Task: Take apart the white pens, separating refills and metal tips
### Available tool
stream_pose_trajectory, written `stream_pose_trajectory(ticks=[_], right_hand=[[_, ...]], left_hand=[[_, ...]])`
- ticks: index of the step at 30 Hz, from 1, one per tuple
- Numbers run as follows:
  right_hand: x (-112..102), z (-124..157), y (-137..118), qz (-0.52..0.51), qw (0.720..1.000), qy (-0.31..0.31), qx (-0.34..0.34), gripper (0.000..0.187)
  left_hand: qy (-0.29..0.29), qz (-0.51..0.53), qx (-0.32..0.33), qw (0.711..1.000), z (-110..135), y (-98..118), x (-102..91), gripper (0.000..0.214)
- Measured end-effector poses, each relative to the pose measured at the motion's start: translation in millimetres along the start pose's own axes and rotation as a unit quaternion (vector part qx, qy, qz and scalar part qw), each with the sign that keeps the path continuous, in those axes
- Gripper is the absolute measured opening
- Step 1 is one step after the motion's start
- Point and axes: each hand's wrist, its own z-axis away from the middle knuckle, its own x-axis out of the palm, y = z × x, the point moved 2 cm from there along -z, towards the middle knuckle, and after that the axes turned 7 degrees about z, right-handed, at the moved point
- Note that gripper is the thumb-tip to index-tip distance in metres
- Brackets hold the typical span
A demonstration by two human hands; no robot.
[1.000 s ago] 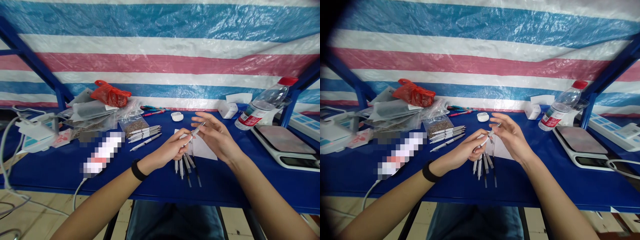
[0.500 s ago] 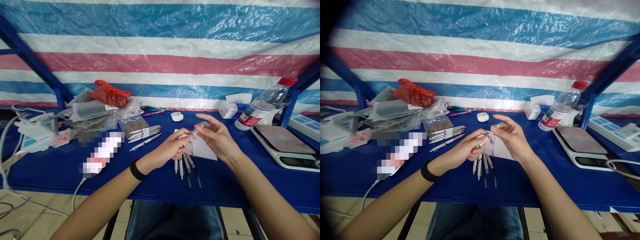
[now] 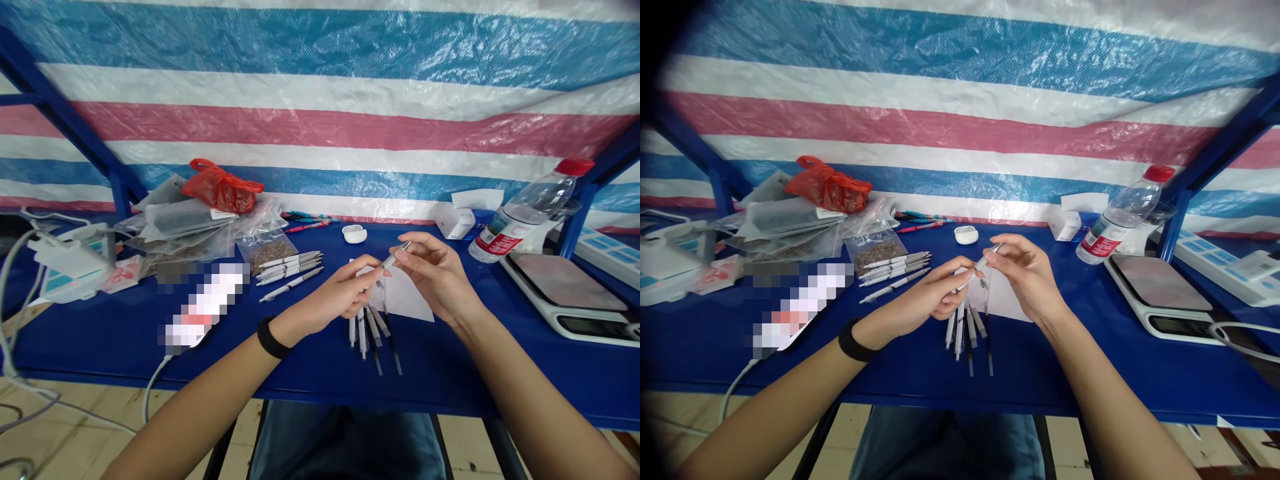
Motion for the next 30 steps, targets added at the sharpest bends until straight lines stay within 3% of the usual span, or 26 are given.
stream_pose_trajectory(ticks=[6,20,25,28,30], right_hand=[[0.1,0.3,-3.8,-0.03,0.999,-0.006,-0.013,0.032],[-35.0,-11.4,-17.3,-0.091,0.985,0.141,-0.042,0.024],[-20.1,-6.5,-9.3,0.036,0.997,0.055,0.032,0.028],[-8.4,-3.7,-3.5,0.04,0.999,0.024,0.023,0.028],[-6.7,-4.3,-1.1,0.027,0.999,0.037,0.012,0.026]], left_hand=[[-0.01,0.008,-0.006,1.0,1.1,0.0,1.0,0.02],[-0.011,-0.025,0.001,1.0,2.1,1.2,0.8,0.022],[-0.009,-0.024,0.009,1.0,0.2,-1.3,-1.2,0.024],[0.0,-0.041,0.005,0.999,0.0,-2.3,-1.7,0.025],[0.007,-0.07,0.006,0.998,0.1,-2.7,-2.0,0.029]])
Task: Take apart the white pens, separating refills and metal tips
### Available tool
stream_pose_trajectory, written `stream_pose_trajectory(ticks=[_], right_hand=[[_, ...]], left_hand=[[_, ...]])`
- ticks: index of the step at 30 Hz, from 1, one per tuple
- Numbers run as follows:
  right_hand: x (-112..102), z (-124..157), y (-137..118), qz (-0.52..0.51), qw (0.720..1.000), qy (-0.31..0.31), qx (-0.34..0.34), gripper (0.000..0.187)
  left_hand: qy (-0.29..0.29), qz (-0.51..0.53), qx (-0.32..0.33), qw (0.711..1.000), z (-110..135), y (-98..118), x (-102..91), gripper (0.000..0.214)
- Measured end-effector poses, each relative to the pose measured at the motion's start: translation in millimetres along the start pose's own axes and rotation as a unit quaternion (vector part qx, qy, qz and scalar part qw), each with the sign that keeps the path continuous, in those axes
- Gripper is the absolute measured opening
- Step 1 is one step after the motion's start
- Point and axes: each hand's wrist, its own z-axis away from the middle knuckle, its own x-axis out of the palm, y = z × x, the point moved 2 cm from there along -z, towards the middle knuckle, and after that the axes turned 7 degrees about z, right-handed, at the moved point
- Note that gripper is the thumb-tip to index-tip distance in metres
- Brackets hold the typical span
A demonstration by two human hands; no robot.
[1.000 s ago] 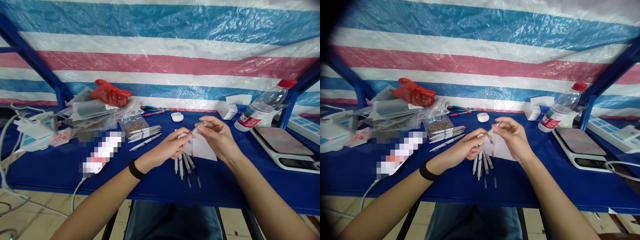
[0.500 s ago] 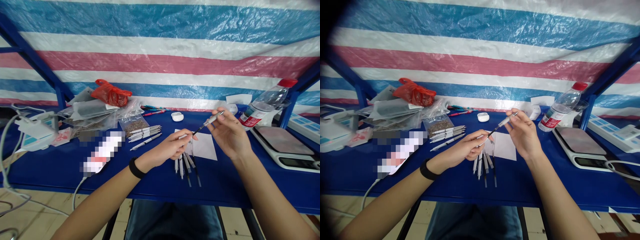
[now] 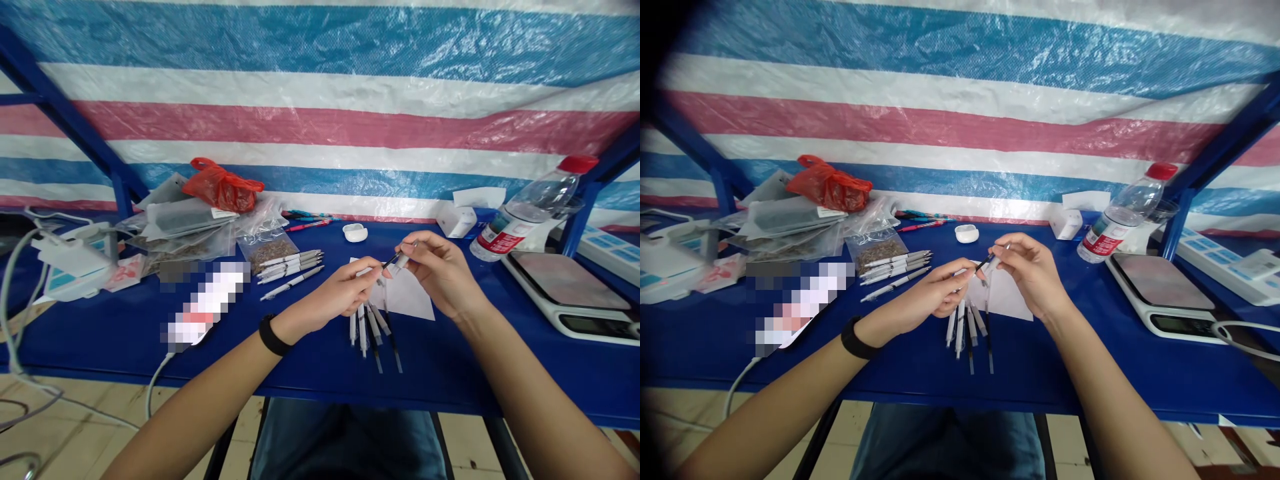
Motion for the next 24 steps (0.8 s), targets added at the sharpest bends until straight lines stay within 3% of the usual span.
stream_pose_trajectory(ticks=[3,6,9,14,18,24], right_hand=[[-7.1,-4.3,0.8,-0.001,0.998,0.057,-0.014,0.024],[-17.1,-8.4,0.3,0.051,0.994,0.099,-0.007,0.028],[-18.2,-9.4,4.3,0.13,0.989,0.051,0.046,0.037],[-7.7,-7.0,20.5,0.252,0.961,-0.054,0.1,0.035],[-5.5,-6.7,30.1,0.328,0.934,-0.07,0.126,0.022],[-8.6,-8.2,30.8,0.34,0.929,-0.085,0.122,0.022]], left_hand=[[0.043,-0.114,0.046,0.991,-0.9,-0.4,-2.3,0.031],[0.143,-0.283,0.102,0.943,-2.0,-0.1,-6.8,0.028],[0.209,-0.376,0.109,0.896,-2.4,0.2,-10.3,0.027],[0.215,-0.392,0.093,0.89,-2.0,1.1,-11.0,0.028],[0.212,-0.395,0.092,0.889,-2.0,0.8,-10.1,0.028],[0.205,-0.397,0.094,0.89,-1.8,1.4,-9.0,0.029]])
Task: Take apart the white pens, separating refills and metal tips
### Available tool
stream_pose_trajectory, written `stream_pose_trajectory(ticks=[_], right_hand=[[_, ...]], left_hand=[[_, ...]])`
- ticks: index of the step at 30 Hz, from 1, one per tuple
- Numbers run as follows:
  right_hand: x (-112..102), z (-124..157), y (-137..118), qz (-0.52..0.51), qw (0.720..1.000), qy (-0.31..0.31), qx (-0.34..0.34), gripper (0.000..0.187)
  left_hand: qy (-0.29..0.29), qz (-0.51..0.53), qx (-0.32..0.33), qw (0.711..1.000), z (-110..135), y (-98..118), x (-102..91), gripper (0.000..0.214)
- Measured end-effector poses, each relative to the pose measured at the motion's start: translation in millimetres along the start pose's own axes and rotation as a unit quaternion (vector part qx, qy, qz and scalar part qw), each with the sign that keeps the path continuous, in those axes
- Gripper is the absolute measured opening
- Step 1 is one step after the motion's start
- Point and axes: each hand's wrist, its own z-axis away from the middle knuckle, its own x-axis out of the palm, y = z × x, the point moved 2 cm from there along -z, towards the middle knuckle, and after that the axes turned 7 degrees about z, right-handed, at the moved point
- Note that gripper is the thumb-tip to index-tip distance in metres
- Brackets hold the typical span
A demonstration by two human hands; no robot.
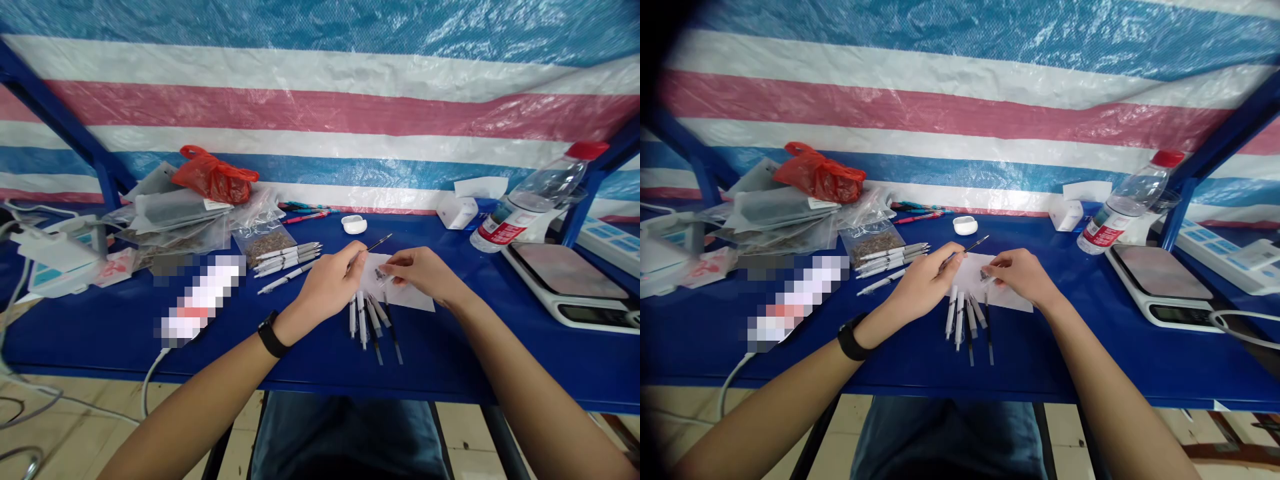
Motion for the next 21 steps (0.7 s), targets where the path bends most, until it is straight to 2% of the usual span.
stream_pose_trajectory(ticks=[7,9,11,14,17,21], right_hand=[[-15.2,2.8,-10.4,-0.017,0.995,0.077,-0.06,0.046],[-17.4,6.2,-13.9,-0.004,0.997,0.036,-0.072,0.047],[-15.0,10.3,-15.8,0.024,0.995,-0.048,-0.08,0.044],[-6.8,15.1,-16.4,0.087,0.982,-0.13,-0.109,0.038],[1.7,16.4,-17.3,0.143,0.969,-0.137,-0.146,0.032],[9.3,16.7,-19.7,0.163,0.963,-0.142,-0.162,0.03]], left_hand=[[0.002,-0.001,-0.002,1.0,-0.2,-2.0,-1.1,0.026],[0.001,-0.003,-0.004,1.0,-0.5,-2.7,-1.0,0.026],[-0.006,-0.004,-0.008,1.0,-0.8,-2.9,-0.5,0.026],[-0.014,-0.009,-0.014,1.0,-1.1,-2.4,0.1,0.024],[-0.015,-0.015,-0.014,1.0,-1.3,-1.7,0.3,0.023],[-0.017,-0.019,-0.013,1.0,-1.7,-1.2,0.5,0.023]])
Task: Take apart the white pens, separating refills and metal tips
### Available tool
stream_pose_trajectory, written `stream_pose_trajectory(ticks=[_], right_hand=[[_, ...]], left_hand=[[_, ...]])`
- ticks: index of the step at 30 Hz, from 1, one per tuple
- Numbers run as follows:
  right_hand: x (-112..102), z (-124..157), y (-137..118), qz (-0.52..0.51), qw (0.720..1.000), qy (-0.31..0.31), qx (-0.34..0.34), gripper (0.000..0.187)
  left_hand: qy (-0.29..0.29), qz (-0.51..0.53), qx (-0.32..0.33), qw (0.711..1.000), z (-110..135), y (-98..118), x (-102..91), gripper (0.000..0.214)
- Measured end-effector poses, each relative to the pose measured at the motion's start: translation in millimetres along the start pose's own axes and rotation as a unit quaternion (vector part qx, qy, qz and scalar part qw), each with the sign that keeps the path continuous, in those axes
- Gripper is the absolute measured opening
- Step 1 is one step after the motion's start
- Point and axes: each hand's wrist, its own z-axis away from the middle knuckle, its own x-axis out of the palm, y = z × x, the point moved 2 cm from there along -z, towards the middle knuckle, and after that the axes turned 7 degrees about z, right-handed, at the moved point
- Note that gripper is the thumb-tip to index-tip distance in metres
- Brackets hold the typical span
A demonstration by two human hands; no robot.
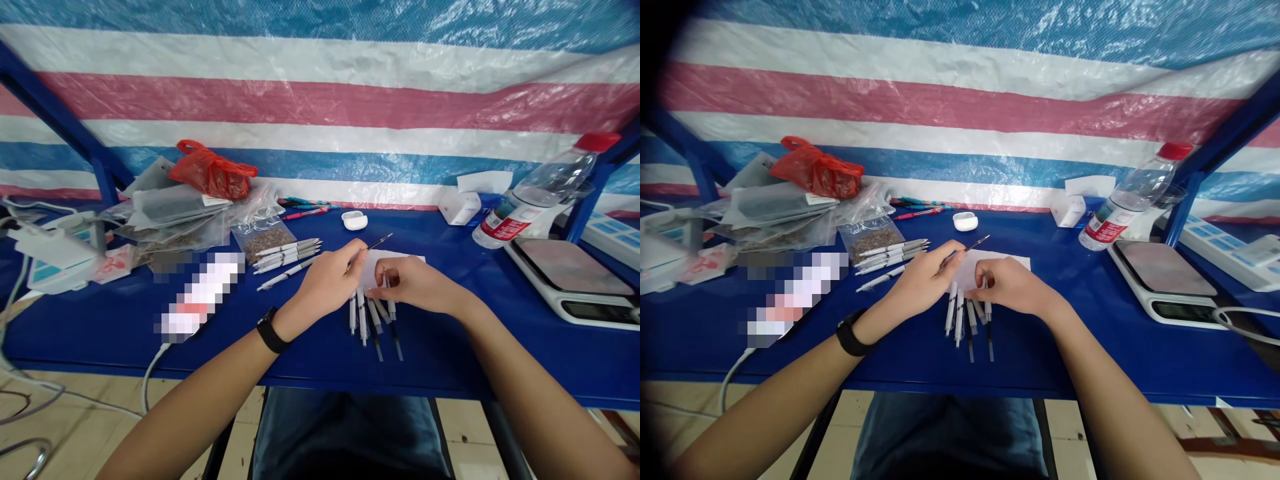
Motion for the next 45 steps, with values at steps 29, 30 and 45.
stream_pose_trajectory(ticks=[29,30,45], right_hand=[[-21.9,-2.2,11.4,-0.459,0.824,0.32,0.091,0.045],[-22.0,-2.1,11.5,-0.463,0.826,0.307,0.094,0.044],[-32.3,4.2,16.0,-0.429,0.838,0.33,0.067,0.041]], left_hand=[[-0.038,0.098,0.044,0.994,2.8,2.3,2.6,0.02],[-0.037,0.102,0.048,0.993,2.4,1.9,2.7,0.019],[-0.015,-0.02,0.026,0.999,0.0,-1.2,2.6,0.018]])
